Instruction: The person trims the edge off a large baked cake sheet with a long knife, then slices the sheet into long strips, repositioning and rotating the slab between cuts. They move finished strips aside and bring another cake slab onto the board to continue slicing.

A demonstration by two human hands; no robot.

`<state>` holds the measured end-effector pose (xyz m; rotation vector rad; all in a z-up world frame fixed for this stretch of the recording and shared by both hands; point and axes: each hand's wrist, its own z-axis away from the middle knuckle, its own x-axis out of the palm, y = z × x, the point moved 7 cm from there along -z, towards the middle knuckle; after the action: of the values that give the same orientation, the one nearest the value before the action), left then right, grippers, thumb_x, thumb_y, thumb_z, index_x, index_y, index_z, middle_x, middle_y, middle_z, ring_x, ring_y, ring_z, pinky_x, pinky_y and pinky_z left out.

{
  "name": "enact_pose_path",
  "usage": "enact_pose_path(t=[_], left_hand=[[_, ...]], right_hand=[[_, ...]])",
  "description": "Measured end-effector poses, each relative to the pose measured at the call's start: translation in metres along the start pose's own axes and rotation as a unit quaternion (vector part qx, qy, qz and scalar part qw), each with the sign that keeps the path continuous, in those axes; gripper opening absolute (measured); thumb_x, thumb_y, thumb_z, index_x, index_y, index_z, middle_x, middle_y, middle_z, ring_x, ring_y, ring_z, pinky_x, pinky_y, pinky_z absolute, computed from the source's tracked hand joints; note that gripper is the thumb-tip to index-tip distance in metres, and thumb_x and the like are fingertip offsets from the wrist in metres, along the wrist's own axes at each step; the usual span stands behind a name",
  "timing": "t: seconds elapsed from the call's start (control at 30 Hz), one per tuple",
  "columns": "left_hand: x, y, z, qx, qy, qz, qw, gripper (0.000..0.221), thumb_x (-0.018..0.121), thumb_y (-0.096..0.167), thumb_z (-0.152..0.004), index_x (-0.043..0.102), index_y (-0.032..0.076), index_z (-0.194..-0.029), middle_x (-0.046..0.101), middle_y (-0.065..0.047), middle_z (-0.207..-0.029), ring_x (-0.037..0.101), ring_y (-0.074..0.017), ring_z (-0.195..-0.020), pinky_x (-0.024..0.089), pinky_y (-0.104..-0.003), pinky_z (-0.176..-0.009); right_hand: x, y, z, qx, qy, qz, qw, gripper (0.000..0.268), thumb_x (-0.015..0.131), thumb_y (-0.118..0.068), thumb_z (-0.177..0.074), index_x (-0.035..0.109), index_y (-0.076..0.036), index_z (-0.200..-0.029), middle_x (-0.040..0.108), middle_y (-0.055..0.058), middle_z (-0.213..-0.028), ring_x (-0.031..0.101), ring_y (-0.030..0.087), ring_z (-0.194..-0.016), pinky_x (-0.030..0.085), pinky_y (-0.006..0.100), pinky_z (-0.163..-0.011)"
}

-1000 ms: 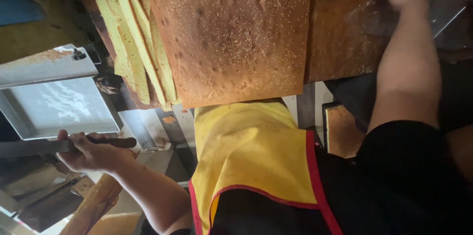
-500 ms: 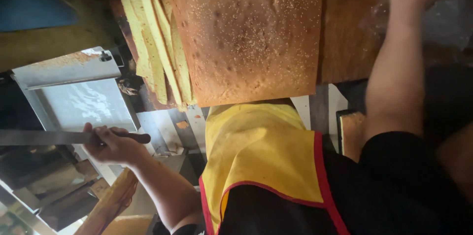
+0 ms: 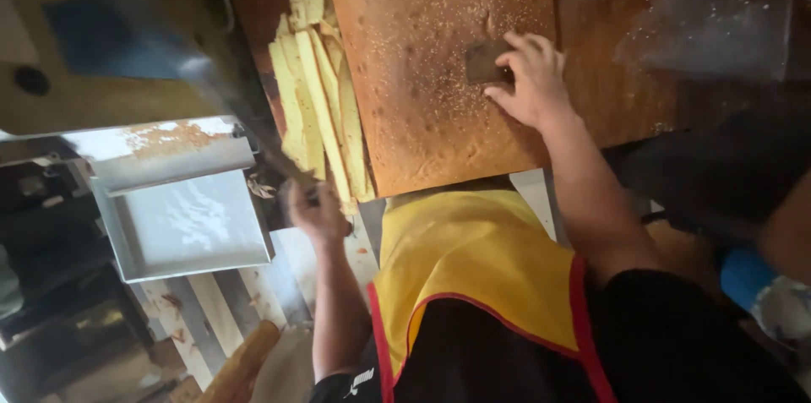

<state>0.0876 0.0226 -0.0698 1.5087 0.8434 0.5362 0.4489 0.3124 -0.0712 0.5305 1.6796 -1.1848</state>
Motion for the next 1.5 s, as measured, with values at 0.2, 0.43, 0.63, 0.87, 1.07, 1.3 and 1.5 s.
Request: enact_pose_path(t=[0.2,0.43,0.63,0.87,1.07,1.3,1.5], left_hand=[[0.028,-0.072,0.028,-0.121,-0.165,-0.088,0.975,0.01,0.064,-0.001,-0.086,0.065,0.003,-0.096,0.066,-0.001,-0.086,0.062,-0.0085,-0.074,0.05,-0.024,-0.067],[0.03,-0.108,0.059,-0.276,-0.28,0.003,0.919,0.031,0.065,-0.001,-0.084,0.07,0.002,-0.114,0.06,0.003,-0.078,0.054,-0.0052,-0.068,0.044,-0.022,-0.061],[0.036,-0.109,0.058,-0.337,-0.266,0.132,0.893,0.03,0.063,-0.005,-0.089,0.065,-0.003,-0.118,0.061,0.003,-0.082,0.055,-0.0061,-0.071,0.046,-0.022,-0.065],[0.02,-0.112,0.056,-0.342,-0.259,0.231,0.873,0.023,0.062,-0.005,-0.091,0.064,-0.005,-0.114,0.062,0.003,-0.089,0.055,-0.0055,-0.075,0.044,-0.022,-0.07],[0.02,-0.097,0.038,-0.265,-0.21,-0.043,0.94,0.024,0.066,0.001,-0.087,0.069,0.0,-0.112,0.067,0.0,-0.085,0.064,-0.0099,-0.076,0.051,-0.026,-0.07],[0.095,0.061,-0.012,-0.296,-0.218,-0.157,0.917,0.047,0.065,0.014,-0.09,0.053,0.007,-0.135,0.068,-0.009,-0.073,0.068,-0.0172,-0.064,0.055,-0.032,-0.058],[0.19,0.113,-0.017,-0.228,-0.394,-0.011,0.89,0.073,0.073,0.012,-0.085,0.038,0.004,-0.149,0.062,-0.004,-0.076,0.061,-0.0116,-0.063,0.053,-0.031,-0.055]], right_hand=[[0.003,-0.007,-0.013,-0.021,-0.122,0.106,0.987,0.09,0.089,-0.045,-0.075,0.052,0.001,-0.143,0.048,0.027,-0.137,0.045,0.042,-0.127,0.032,0.06,-0.109],[0.028,0.15,0.098,0.362,0.124,-0.33,0.863,0.052,0.074,-0.046,-0.088,0.058,-0.009,-0.12,0.053,0.011,-0.123,0.053,0.027,-0.108,0.047,0.042,-0.088],[0.094,0.172,0.175,0.478,0.021,-0.574,0.665,0.032,0.064,-0.054,-0.095,0.062,-0.022,-0.095,0.059,-0.004,-0.082,0.053,0.014,-0.065,0.04,0.032,-0.051],[0.096,0.141,0.189,0.482,-0.01,-0.598,0.64,0.032,0.065,-0.051,-0.094,0.062,-0.019,-0.093,0.061,-0.001,-0.082,0.058,0.015,-0.066,0.046,0.031,-0.05],[0.006,0.087,0.06,0.184,0.118,-0.11,0.97,0.061,0.087,-0.024,-0.087,0.061,-0.005,-0.139,0.065,0.023,-0.134,0.062,0.039,-0.124,0.05,0.047,-0.104],[-0.02,0.067,-0.115,0.098,-0.006,-0.027,0.995,0.084,0.083,-0.021,-0.087,0.04,-0.005,-0.156,0.048,0.026,-0.151,0.048,0.045,-0.136,0.041,0.05,-0.111],[-0.026,0.089,-0.246,0.112,-0.058,0.057,0.99,0.078,0.082,-0.002,-0.079,0.049,-0.01,-0.149,0.043,0.028,-0.151,0.049,0.045,-0.131,0.044,0.052,-0.105]])
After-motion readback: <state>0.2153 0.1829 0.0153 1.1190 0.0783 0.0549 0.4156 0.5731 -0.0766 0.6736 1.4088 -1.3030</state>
